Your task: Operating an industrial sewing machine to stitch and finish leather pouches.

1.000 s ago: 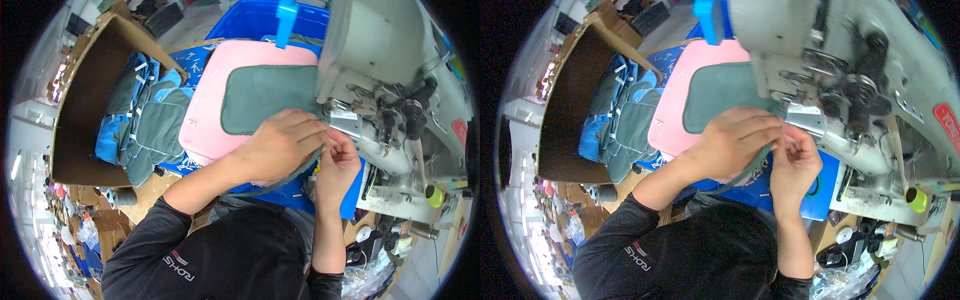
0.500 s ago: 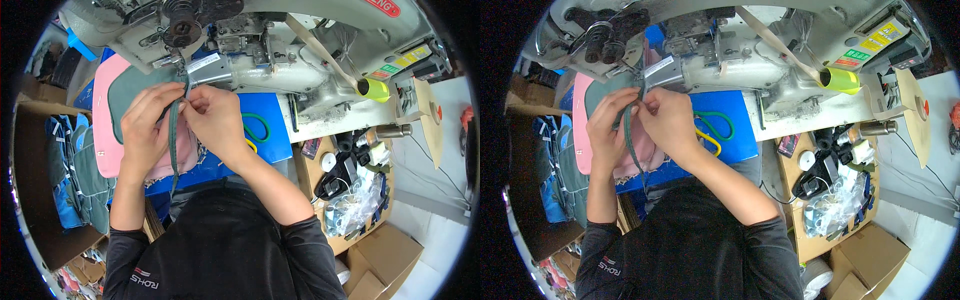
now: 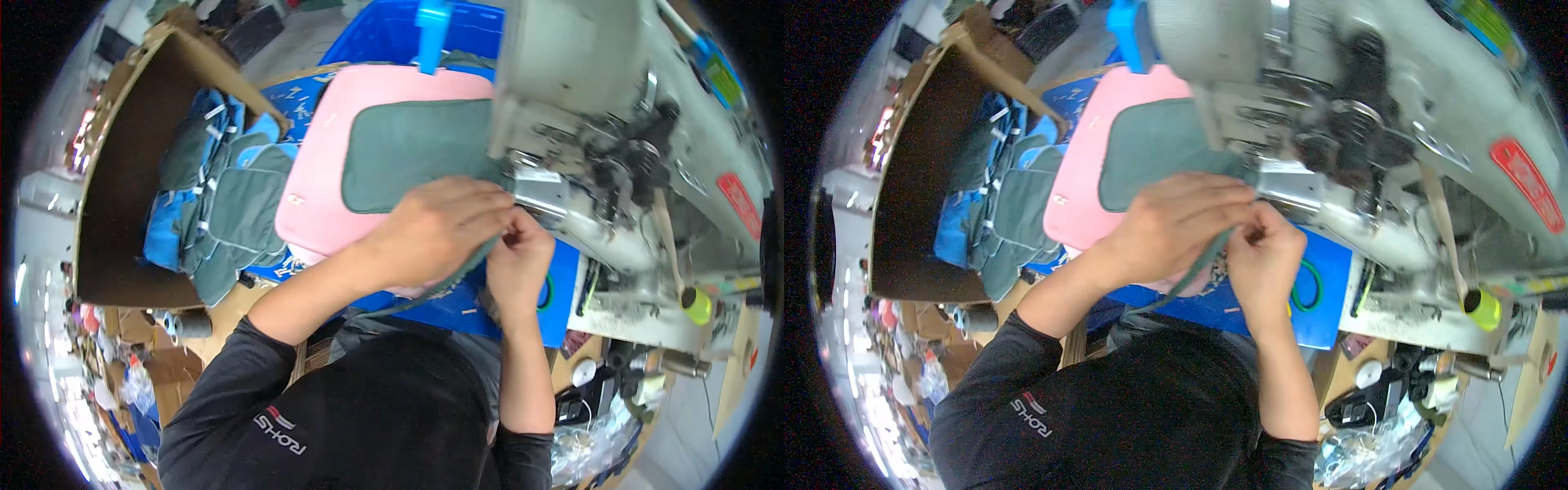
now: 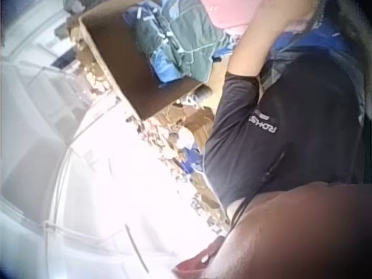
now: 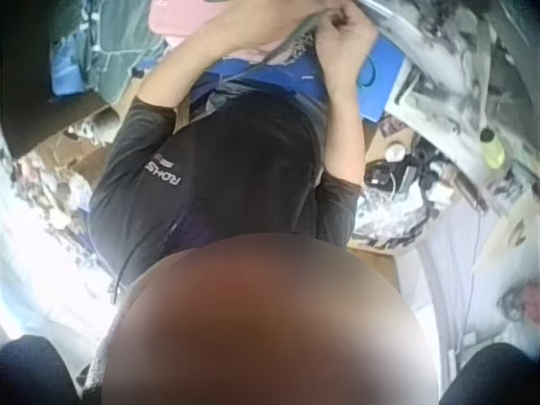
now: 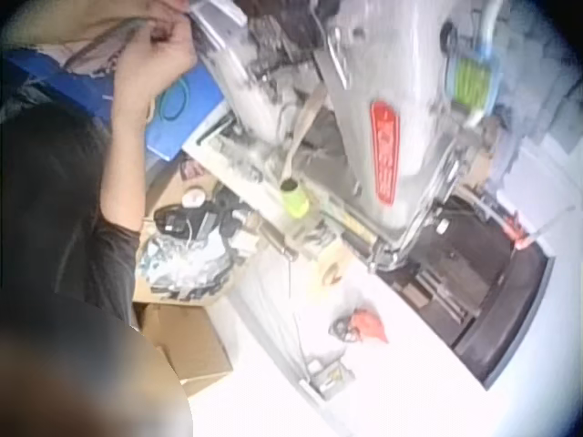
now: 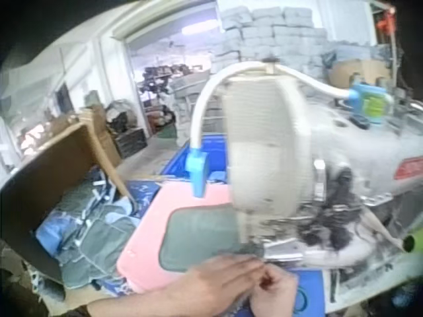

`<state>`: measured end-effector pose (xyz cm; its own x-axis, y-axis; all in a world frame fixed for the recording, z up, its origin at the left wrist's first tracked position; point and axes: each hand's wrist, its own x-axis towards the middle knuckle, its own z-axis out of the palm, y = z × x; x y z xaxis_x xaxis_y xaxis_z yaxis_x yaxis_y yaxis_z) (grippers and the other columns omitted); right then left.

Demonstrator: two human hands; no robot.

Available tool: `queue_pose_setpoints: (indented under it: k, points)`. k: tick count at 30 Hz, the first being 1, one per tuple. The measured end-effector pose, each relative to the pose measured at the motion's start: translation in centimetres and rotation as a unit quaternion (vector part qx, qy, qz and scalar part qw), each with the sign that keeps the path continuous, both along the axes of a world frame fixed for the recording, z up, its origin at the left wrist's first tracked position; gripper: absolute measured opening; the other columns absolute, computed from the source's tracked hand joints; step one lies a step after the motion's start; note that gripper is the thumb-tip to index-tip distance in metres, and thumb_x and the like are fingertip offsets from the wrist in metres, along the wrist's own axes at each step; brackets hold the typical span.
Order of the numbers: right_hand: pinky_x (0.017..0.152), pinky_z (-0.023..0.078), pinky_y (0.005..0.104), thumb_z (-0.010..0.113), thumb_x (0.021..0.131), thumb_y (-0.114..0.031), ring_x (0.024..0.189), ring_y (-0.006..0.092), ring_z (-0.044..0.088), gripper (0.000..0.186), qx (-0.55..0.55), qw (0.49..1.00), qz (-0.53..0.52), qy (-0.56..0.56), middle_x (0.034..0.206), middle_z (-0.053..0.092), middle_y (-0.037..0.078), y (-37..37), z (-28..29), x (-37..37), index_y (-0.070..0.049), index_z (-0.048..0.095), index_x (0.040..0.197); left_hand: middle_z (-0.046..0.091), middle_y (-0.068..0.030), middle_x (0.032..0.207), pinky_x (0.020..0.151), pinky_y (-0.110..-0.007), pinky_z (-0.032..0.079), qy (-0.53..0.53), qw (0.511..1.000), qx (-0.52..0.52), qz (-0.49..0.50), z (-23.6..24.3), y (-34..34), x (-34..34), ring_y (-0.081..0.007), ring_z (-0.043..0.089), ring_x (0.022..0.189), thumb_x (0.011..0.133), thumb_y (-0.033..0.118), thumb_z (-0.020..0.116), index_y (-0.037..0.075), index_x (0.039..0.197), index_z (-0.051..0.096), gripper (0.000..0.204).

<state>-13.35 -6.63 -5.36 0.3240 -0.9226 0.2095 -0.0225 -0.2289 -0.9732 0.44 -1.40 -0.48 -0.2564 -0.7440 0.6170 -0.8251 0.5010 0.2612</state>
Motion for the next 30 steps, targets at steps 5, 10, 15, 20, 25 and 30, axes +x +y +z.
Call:
queue_pose_setpoints:
  k: [5, 10, 15, 20, 25, 30]
  points:
    - [0.049, 0.035, 0.0229, 0.059, 0.079, 0.007, 0.057, 0.003, 0.04, 0.005, -0.004, 1.0, 0.008, 0.003, 0.057, 0.047, 0.0, -0.3, -0.4, 0.0, 0.003, 0.059, 0.076, 0.068, -0.0102, 0.111, 0.089, -0.039, 0.053, -0.044, 0.999, -0.03, 0.011, -0.4, -0.3, 0.1, -0.0269, 0.065, 0.106, 0.073, 0.013, 0.066, 0.003, 0.094, 0.067, 0.023]
    - [0.049, 0.035, 0.0234, 0.059, 0.081, 0.006, 0.055, 0.0038, 0.039, 0.005, -0.013, 0.999, 0.002, 0.042, 0.055, 0.047, 0.001, -0.4, 0.5, 0.0, 0.003, 0.061, 0.077, 0.067, -0.0109, 0.111, 0.088, -0.039, 0.054, -0.062, 0.997, -0.034, 0.004, 0.0, -0.5, 0.3, -0.0274, 0.065, 0.105, 0.073, 0.012, 0.066, 0.003, 0.094, 0.067, 0.022]
    - [0.05, 0.042, 0.024, 0.06, 0.082, 0.004, 0.052, 0.0061, 0.051, 0.005, -0.02, 0.997, 0.002, 0.069, 0.056, 0.056, 0.005, -0.4, 1.3, -0.2, 0.003, 0.063, 0.078, 0.067, -0.0107, 0.111, 0.088, -0.039, 0.054, -0.044, 0.999, -0.024, -0.015, -0.1, -0.2, 0.7, -0.0276, 0.066, 0.103, 0.074, 0.006, 0.066, 0.004, 0.096, 0.068, 0.022]
    - [0.05, 0.048, 0.0259, 0.067, 0.083, -0.005, 0.05, 0.0111, 0.062, 0.013, 0.029, 0.995, 0.004, 0.091, 0.059, 0.066, 0.009, -0.3, 1.6, 0.4, 0.003, 0.065, 0.073, 0.07, -0.0107, 0.11, 0.083, -0.035, 0.055, 0.161, 0.984, 0.08, -0.001, 0.2, -0.7, 1.7, -0.0274, 0.068, 0.099, 0.074, -0.007, 0.064, 0.004, 0.1, 0.07, 0.029]
    - [0.049, 0.047, 0.026, 0.067, 0.083, -0.006, 0.049, 0.0129, 0.063, 0.015, 0.006, 0.996, 0.011, 0.086, 0.057, 0.065, 0.009, -0.5, 0.9, 0.5, 0.003, 0.065, 0.071, 0.071, -0.0103, 0.106, 0.08, -0.035, 0.056, 0.11, 0.992, 0.059, -0.02, 0.2, -1.0, 1.7, -0.0291, 0.069, 0.096, 0.073, -0.007, 0.064, 0.004, 0.099, 0.07, 0.028]
    - [0.049, 0.047, 0.0257, 0.066, 0.084, -0.004, 0.049, 0.0121, 0.062, 0.015, 0.0, 0.995, 0.033, 0.09, 0.057, 0.065, 0.008, -0.8, 1.1, 0.1, 0.003, 0.065, 0.071, 0.07, -0.0093, 0.107, 0.08, -0.035, 0.056, 0.075, 0.996, 0.049, -0.022, 0.5, -1.0, 2.1, -0.0278, 0.069, 0.096, 0.073, -0.005, 0.065, 0.005, 0.1, 0.069, 0.029]
